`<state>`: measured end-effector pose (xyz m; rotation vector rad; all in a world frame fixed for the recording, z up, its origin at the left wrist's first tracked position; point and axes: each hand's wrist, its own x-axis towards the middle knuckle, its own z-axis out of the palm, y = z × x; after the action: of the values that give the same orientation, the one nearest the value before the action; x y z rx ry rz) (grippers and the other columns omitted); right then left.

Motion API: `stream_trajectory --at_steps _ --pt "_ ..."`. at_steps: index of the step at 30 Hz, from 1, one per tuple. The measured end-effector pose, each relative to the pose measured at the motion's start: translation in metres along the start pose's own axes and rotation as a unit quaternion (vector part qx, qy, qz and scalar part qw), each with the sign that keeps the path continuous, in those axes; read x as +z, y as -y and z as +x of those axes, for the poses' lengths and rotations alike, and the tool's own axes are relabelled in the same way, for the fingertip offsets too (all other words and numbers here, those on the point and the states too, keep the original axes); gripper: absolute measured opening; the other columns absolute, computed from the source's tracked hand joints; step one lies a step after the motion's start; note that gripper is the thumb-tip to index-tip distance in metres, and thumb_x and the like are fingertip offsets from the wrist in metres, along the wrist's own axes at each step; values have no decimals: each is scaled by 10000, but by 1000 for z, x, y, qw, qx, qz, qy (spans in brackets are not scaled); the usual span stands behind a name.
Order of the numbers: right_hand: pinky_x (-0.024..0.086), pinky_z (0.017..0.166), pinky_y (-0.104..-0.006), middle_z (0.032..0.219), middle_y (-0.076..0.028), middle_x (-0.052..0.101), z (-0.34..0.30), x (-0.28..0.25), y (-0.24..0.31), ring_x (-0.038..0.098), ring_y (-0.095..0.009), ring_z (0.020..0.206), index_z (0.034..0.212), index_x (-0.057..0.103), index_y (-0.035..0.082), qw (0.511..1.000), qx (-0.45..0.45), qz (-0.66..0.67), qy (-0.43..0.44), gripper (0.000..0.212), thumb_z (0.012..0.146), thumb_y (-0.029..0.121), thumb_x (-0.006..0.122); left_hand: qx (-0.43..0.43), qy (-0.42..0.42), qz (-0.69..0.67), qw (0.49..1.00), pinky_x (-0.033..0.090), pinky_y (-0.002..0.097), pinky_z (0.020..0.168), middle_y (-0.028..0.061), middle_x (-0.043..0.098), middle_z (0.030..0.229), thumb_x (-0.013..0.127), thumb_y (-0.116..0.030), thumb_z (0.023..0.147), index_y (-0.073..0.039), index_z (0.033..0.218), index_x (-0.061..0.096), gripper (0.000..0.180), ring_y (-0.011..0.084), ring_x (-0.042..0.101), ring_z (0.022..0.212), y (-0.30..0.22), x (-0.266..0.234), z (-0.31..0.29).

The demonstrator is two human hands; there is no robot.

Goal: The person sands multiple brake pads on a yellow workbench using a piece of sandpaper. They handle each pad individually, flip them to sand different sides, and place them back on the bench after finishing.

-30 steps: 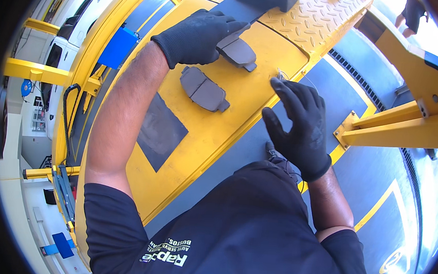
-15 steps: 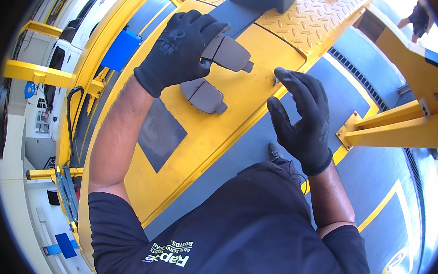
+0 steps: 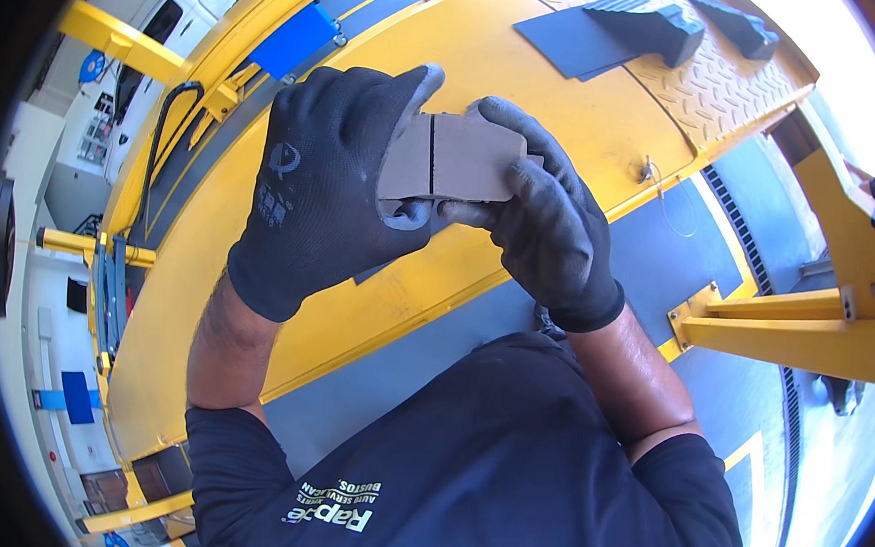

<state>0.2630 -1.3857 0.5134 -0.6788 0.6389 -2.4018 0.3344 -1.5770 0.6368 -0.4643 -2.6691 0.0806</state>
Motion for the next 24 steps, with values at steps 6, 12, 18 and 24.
stream_trajectory --at_steps 6,12,18,24 --pt "623 953 -370 1517 -182 544 6 23 -28 679 -281 1243 1606 397 -35 999 38 -7 -30 654 1079 303 586 -81 -54 -71 993 473 469 1068 132 642 1336 956 -245 717 -61 1498 544 902 322 614 1216 23 -5 -64" --pt "627 980 -401 1491 -201 559 9 33 -48 662 -309 1276 1603 399 -33 996 69 -44 19 671 1069 324 593 -119 -102 -217 964 545 431 994 147 700 1257 960 -159 735 -22 1375 626 735 324 687 1154 47 9 -120" --pt "611 1031 -424 1495 -204 572 6 42 -63 639 -336 1328 1585 428 -18 994 96 0 55 636 1089 354 569 -118 -128 -223 959 576 402 981 162 730 1227 989 -130 702 -5 1340 671 724 322 724 1120 61 8 -146" --pt "609 982 -397 1396 -217 645 8 52 -64 700 -325 1218 1527 489 -26 982 154 -62 87 546 1135 353 465 -97 -114 -170 974 576 410 931 146 731 1193 1002 -166 661 -51 1341 698 755 338 699 1098 75 -1 -160"
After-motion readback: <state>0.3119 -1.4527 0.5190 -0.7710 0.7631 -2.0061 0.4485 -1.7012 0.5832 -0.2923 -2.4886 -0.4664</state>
